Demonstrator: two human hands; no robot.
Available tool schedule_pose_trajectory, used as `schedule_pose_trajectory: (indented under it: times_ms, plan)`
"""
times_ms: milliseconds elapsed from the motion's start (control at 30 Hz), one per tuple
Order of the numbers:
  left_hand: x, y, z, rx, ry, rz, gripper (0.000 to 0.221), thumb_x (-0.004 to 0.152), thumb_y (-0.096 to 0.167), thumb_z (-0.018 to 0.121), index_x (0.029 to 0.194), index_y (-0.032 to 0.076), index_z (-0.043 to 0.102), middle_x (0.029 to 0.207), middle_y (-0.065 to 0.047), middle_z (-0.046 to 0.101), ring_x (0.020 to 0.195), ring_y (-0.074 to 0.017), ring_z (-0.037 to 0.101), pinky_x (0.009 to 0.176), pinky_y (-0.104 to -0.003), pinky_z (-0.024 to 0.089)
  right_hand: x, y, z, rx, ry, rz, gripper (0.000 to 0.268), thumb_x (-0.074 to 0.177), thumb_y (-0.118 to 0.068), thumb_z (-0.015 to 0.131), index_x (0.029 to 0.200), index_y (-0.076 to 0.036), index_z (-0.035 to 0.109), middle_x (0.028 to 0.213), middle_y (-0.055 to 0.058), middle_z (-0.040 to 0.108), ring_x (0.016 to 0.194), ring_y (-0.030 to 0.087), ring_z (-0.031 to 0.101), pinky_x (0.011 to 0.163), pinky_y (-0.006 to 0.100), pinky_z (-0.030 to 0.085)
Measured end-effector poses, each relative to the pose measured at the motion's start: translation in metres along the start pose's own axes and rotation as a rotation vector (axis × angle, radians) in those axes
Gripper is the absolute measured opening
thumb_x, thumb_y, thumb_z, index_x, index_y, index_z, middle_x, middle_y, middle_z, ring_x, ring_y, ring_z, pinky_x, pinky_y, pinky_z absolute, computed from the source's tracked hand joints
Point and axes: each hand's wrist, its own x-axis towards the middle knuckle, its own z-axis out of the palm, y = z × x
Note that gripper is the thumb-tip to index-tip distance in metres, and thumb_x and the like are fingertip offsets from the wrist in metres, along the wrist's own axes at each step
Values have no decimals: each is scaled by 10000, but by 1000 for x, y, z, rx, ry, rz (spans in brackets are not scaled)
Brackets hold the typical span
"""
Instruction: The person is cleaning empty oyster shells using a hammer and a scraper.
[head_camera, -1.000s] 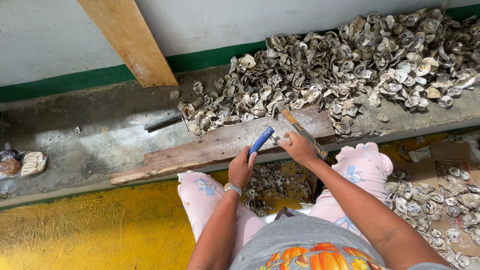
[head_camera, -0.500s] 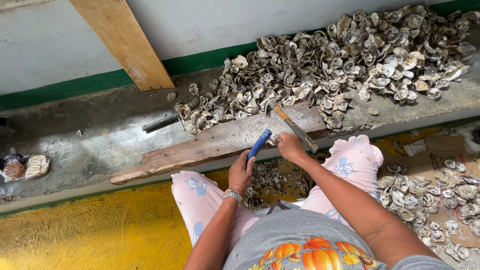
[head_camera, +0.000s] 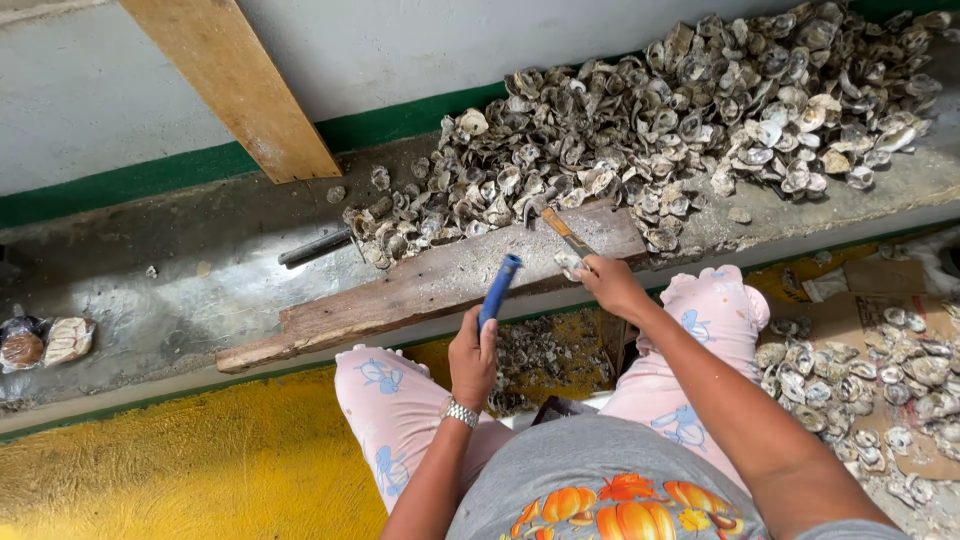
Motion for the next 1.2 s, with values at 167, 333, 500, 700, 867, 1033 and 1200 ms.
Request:
schedule_pose_trajectory:
  times_ms: [167, 333, 500, 700, 867, 1033, 1200]
  plan:
    - [4, -65, 24, -64, 28, -157, 349, 1016, 370, 553, 1227, 103, 630, 737, -97, 686, 604, -218, 660, 580, -372, 512, -23, 19, -40, 46, 144, -99, 259, 979, -314, 656, 1087, -85, 713, 708, 61, 657, 552, 146, 554, 513, 346, 453]
    - [6, -104, 30, -79, 83, -271, 326, 1027, 370, 567, 1204, 104, 631, 724, -86, 656, 594, -184, 615, 574, -358, 494, -96, 98, -113, 26, 488, 123, 246, 993, -279, 696, 1117, -74, 749, 775, 80, 697, 591, 143, 581, 499, 338, 467]
    - [10, -114, 34, -317, 192, -369, 312, 1038, 368, 584, 1133, 75, 634, 666, 3, 523, 554, -70, 467, 508, -288, 413, -156, 316, -119, -361, 677, 341, 309, 1091, -308, 712, 1120, -3, 753, 900, 187, 737, 768, 299, 690, 731, 405, 548]
    - [19, -120, 48, -514, 228, -461, 299, 1043, 360, 582, 1056, 62, 599, 662, 35, 489, 530, -51, 440, 456, -259, 388, -114, 179, -118, -251, 780, 203, 283, 1017, -149, 691, 1246, 16, 708, 1223, 193, 623, 1002, 296, 654, 931, 444, 523]
    - [24, -105, 40, -407, 231, -503, 276, 1029, 348, 574, 1042, 74, 602, 646, 31, 511, 508, -51, 477, 443, -257, 421, -10, 36, -65, -236, 349, 50, 404, 966, -331, 633, 1265, -59, 629, 1263, 159, 644, 1080, 297, 662, 952, 474, 527]
    - [17, -138, 30, -374, 293, -484, 266, 1039, 342, 573, 1038, 78, 608, 637, 29, 500, 506, -50, 459, 443, -256, 403, 63, 59, 21, -443, -117, 216, 755, 851, -523, 758, 1341, -12, 496, 1213, 217, 636, 1103, 346, 662, 924, 488, 536]
    - [16, -167, 21, -435, 374, -500, 270, 1049, 327, 568, 1040, 58, 586, 629, 28, 487, 491, -63, 449, 436, -254, 387, 45, 51, 20, -125, 253, 65, 424, 880, -341, 674, 1183, -54, 601, 821, 139, 699, 786, 317, 690, 760, 494, 529]
